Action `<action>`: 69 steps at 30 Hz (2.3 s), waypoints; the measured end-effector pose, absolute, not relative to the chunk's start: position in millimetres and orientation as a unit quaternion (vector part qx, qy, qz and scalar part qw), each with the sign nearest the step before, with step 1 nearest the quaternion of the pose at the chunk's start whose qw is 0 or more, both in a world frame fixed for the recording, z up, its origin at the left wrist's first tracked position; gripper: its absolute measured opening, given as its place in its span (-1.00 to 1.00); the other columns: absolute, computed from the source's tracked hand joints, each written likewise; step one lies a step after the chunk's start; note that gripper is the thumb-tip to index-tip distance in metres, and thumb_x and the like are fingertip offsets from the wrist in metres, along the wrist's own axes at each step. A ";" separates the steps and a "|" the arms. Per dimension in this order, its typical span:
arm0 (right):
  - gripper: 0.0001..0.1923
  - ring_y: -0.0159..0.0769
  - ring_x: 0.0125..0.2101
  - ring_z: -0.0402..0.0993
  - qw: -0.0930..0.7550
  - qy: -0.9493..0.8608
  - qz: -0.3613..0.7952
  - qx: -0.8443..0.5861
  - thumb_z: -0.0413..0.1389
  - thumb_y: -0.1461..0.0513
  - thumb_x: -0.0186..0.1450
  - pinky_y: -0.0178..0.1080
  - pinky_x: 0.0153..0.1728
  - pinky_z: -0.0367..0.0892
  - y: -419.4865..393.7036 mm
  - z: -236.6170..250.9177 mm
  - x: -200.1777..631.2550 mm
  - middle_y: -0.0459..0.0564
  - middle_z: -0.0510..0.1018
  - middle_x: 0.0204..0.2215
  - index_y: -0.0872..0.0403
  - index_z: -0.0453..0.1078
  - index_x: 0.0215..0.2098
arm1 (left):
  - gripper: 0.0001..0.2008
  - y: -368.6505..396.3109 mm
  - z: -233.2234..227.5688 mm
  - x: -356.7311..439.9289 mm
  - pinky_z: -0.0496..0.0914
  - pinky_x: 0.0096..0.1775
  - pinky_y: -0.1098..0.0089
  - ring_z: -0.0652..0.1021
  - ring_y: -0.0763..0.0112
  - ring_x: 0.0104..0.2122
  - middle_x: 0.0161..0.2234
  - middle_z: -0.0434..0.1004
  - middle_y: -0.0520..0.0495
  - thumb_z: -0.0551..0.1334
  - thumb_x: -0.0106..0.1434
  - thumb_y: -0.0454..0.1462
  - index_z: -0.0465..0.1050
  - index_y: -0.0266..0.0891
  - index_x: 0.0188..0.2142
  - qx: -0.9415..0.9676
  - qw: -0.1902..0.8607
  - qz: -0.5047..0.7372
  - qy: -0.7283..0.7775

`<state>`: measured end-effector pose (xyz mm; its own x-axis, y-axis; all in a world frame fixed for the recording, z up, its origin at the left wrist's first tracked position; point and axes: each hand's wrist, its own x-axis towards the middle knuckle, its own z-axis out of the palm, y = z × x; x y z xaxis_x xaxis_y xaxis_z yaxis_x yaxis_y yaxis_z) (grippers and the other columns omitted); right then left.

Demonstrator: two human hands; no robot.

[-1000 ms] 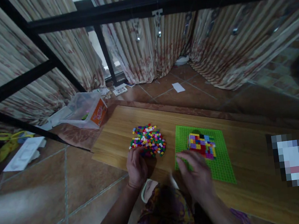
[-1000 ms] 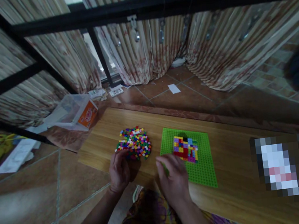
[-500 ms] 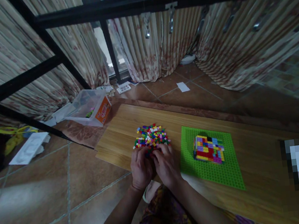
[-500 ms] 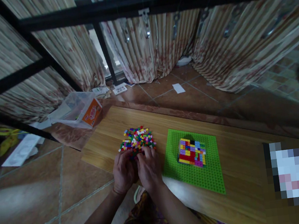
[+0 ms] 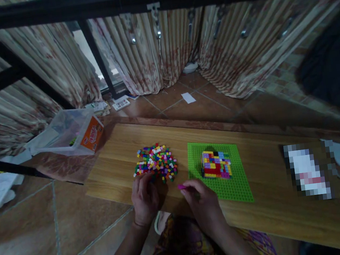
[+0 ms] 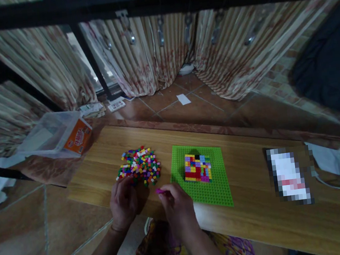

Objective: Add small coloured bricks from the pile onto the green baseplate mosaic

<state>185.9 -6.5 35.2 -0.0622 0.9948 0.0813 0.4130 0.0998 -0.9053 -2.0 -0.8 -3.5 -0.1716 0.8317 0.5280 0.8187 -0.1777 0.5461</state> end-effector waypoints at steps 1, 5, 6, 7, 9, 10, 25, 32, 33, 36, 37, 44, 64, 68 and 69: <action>-0.87 -0.26 -0.32 0.53 0.402 -0.607 0.375 -0.573 0.10 0.14 0.31 -0.26 -0.29 0.42 -9.9 35.6 195.6 -0.07 0.59 -0.35 -0.02 0.46 -0.30 | -0.74 -0.6 -3.0 -2.0 0.44 -0.10 0.25 0.51 0.28 -0.13 -0.16 0.49 -0.16 0.09 0.25 -0.41 0.39 -0.25 -0.07 0.644 0.009 0.414 0.643; -0.79 -0.20 -0.18 0.54 0.473 -0.527 0.357 -0.609 0.13 0.09 0.28 -0.15 -0.14 0.43 -13.0 33.8 237.0 0.00 0.62 -0.20 -0.01 0.50 -0.19 | -0.76 0.0 -1.9 -2.8 0.44 -0.10 0.23 0.52 0.26 -0.12 -0.17 0.50 -0.17 0.10 0.26 -0.37 0.40 -0.24 -0.09 0.652 0.013 0.398 0.645; -0.77 -0.18 -0.15 0.54 0.484 -0.514 0.341 -0.621 0.14 0.09 0.28 -0.11 -0.10 0.42 -10.7 33.0 247.7 0.01 0.61 -0.17 -0.01 0.51 -0.16 | -0.77 0.2 -2.0 -3.1 0.44 -0.10 0.23 0.52 0.26 -0.12 -0.17 0.51 -0.17 0.11 0.26 -0.36 0.40 -0.25 -0.10 0.654 0.011 0.396 0.644; -0.75 -0.17 -0.13 0.53 0.489 -0.506 0.325 -0.632 0.14 0.08 0.27 -0.09 -0.09 0.41 -7.2 32.3 258.0 0.02 0.61 -0.16 -0.01 0.51 -0.15 | -0.77 0.5 -2.3 -3.3 0.44 -0.09 0.23 0.52 0.25 -0.12 -0.18 0.51 -0.17 0.11 0.25 -0.36 0.40 -0.25 -0.11 0.655 0.010 0.395 0.644; -0.73 -0.16 -0.15 0.54 0.493 -0.499 0.291 -0.651 0.14 0.06 0.26 -0.08 -0.11 0.42 2.1 31.4 276.9 0.03 0.61 -0.17 0.00 0.52 -0.16 | -0.78 1.3 -3.2 -3.6 0.43 -0.09 0.23 0.52 0.25 -0.13 -0.18 0.50 -0.16 0.12 0.25 -0.36 0.40 -0.25 -0.11 0.655 0.007 0.395 0.644; -0.73 -0.16 -0.17 0.54 0.491 -0.504 0.273 -0.656 0.14 0.06 0.26 -0.09 -0.13 0.42 7.4 31.0 284.8 0.03 0.62 -0.19 0.01 0.52 -0.17 | -0.79 1.8 -3.7 -3.7 0.43 -0.09 0.23 0.52 0.26 -0.13 -0.18 0.50 -0.16 0.12 0.25 -0.36 0.40 -0.25 -0.11 0.655 0.007 0.395 0.644; -0.84 -0.24 -0.27 0.48 0.478 -0.569 0.268 -0.614 0.17 0.13 0.23 -0.15 -0.21 0.39 41.3 25.6 305.3 -0.02 0.54 -0.29 -0.03 0.58 -0.30 | -0.80 4.5 -2.8 -3.9 0.41 -0.08 0.23 0.50 0.26 -0.15 -0.20 0.49 -0.16 0.12 0.27 -0.34 0.42 -0.26 -0.12 0.665 0.010 0.379 0.644; -0.78 -0.25 -0.34 0.48 0.539 -0.444 0.371 -0.613 0.28 0.11 0.09 -0.16 -0.29 0.40 43.0 18.6 300.8 -0.03 0.59 -0.34 0.01 0.57 -0.31 | -0.80 5.4 -6.8 -5.3 0.41 -0.08 0.24 0.50 0.27 -0.15 -0.20 0.51 -0.16 0.13 0.27 -0.36 0.42 -0.27 -0.12 0.667 0.004 0.383 0.639; -0.74 -0.26 -0.35 0.47 0.555 -0.415 0.383 -0.611 0.31 0.11 0.06 -0.17 -0.29 0.40 42.5 16.3 300.2 -0.04 0.59 -0.34 0.01 0.57 -0.28 | -0.80 5.5 -6.6 -5.2 0.42 -0.08 0.24 0.50 0.27 -0.16 -0.20 0.51 -0.16 0.12 0.27 -0.36 0.42 -0.28 -0.13 0.668 0.003 0.382 0.639; -0.63 -0.28 -0.31 0.49 0.594 -0.342 0.412 -0.601 0.36 0.12 -0.01 -0.18 -0.26 0.40 41.7 10.1 298.9 -0.06 0.60 -0.29 0.00 0.54 -0.22 | -0.81 5.7 -5.7 -4.8 0.42 -0.08 0.24 0.51 0.27 -0.16 -0.20 0.51 -0.15 0.12 0.28 -0.35 0.42 -0.28 -0.13 0.670 0.001 0.378 0.639; -0.61 -0.28 -0.30 0.49 0.598 -0.327 0.418 -0.600 0.36 0.12 -0.01 -0.18 -0.26 0.40 41.9 8.8 298.3 -0.06 0.60 -0.28 -0.01 0.54 -0.21 | -0.81 5.8 -5.4 -4.7 0.42 -0.08 0.24 0.51 0.27 -0.16 -0.21 0.51 -0.15 0.12 0.28 -0.35 0.42 -0.28 -0.14 0.670 0.000 0.376 0.639; -0.56 -0.27 -0.35 0.50 0.591 -0.305 0.424 -0.615 0.37 0.07 -0.04 -0.18 -0.31 0.43 49.0 11.5 291.1 -0.01 0.62 -0.30 0.05 0.53 -0.21 | -0.81 5.6 -4.3 -4.1 0.43 -0.10 0.24 0.51 0.25 -0.16 -0.21 0.50 -0.16 0.12 0.28 -0.35 0.42 -0.28 -0.14 0.670 -0.001 0.376 0.640; -0.58 -0.23 -0.36 0.54 0.573 -0.307 0.427 -0.629 0.37 0.06 -0.08 -0.12 -0.24 0.44 53.9 12.2 290.0 -0.02 0.65 -0.35 0.06 0.54 -0.29 | -0.82 6.8 -5.5 -3.4 0.43 -0.09 0.24 0.51 0.27 -0.16 -0.21 0.51 -0.15 0.12 0.27 -0.35 0.42 -0.28 -0.15 0.669 0.001 0.388 0.634; -0.57 -0.24 -0.35 0.54 0.576 -0.317 0.412 -0.631 0.35 0.04 -0.05 -0.14 -0.24 0.43 51.8 10.2 288.1 0.00 0.65 -0.33 0.07 0.53 -0.26 | -0.81 6.8 -6.9 -4.1 0.43 -0.09 0.22 0.51 0.25 -0.16 -0.19 0.51 -0.16 0.12 0.27 -0.34 0.42 -0.27 -0.14 0.665 0.011 0.397 0.633; -0.56 -0.24 -0.35 0.54 0.577 -0.316 0.412 -0.631 0.35 0.04 -0.06 -0.14 -0.24 0.43 51.9 10.4 287.6 0.00 0.65 -0.34 0.08 0.53 -0.26 | -0.81 6.8 -7.0 -4.2 0.43 -0.09 0.22 0.51 0.25 -0.16 -0.20 0.51 -0.16 0.11 0.27 -0.34 0.41 -0.27 -0.14 0.664 0.010 0.400 0.632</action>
<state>287.6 51.9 10.4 0.4613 0.8734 -0.1563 -0.0769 -0.1362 -0.9877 -4.2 6.8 -7.0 -0.1170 0.8471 0.5184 0.8313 -0.2021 0.5178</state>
